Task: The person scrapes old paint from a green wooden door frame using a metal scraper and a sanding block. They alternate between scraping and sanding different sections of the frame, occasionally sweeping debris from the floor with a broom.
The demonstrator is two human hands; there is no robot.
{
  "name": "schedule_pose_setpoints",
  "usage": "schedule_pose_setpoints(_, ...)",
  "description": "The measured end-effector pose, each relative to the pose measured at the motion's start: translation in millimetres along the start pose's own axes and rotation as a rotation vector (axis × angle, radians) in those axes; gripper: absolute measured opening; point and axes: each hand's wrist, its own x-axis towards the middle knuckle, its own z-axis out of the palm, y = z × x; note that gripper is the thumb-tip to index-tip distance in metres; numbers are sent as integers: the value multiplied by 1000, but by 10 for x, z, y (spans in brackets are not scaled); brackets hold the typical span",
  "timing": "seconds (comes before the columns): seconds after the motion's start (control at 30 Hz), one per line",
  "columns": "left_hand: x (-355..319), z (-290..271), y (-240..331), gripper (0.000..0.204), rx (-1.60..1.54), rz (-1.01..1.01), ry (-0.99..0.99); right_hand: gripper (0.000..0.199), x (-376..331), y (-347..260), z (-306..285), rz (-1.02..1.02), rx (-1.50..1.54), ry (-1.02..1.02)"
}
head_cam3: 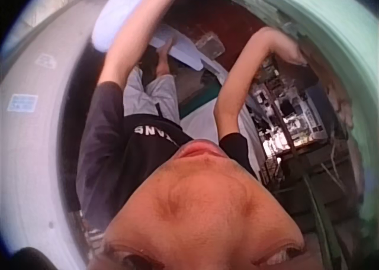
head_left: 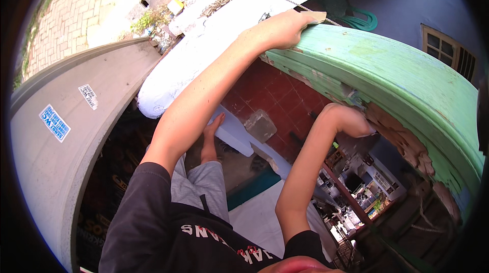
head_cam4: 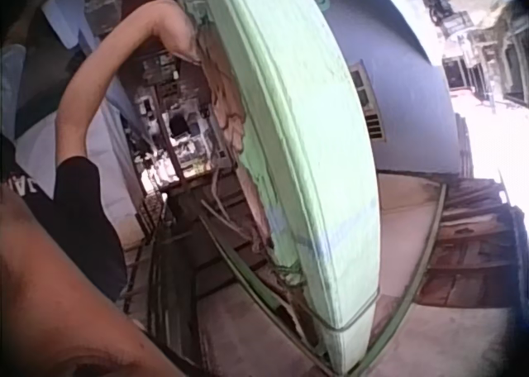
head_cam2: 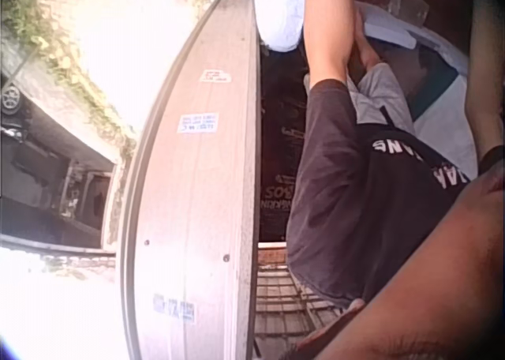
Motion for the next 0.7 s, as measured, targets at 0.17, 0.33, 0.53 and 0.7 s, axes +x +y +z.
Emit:
schedule_pose_setpoints(0.17,52,-106,315,46,-88,114,25,54,62,128,-27,-38,-57,-5)
schedule_pose_setpoints(0.33,-56,-279,1172,44,-481,376,151,47,-18,7,66,4,47,102)
schedule_pose_setpoints(0.53,156,-277,1446,52,-573,638,231,54,74,89,12,69,91,2)
schedule_pose_setpoints(0.7,-234,35,434,56,-318,328,189,55,-34,-71,-28,52,-37,-53)
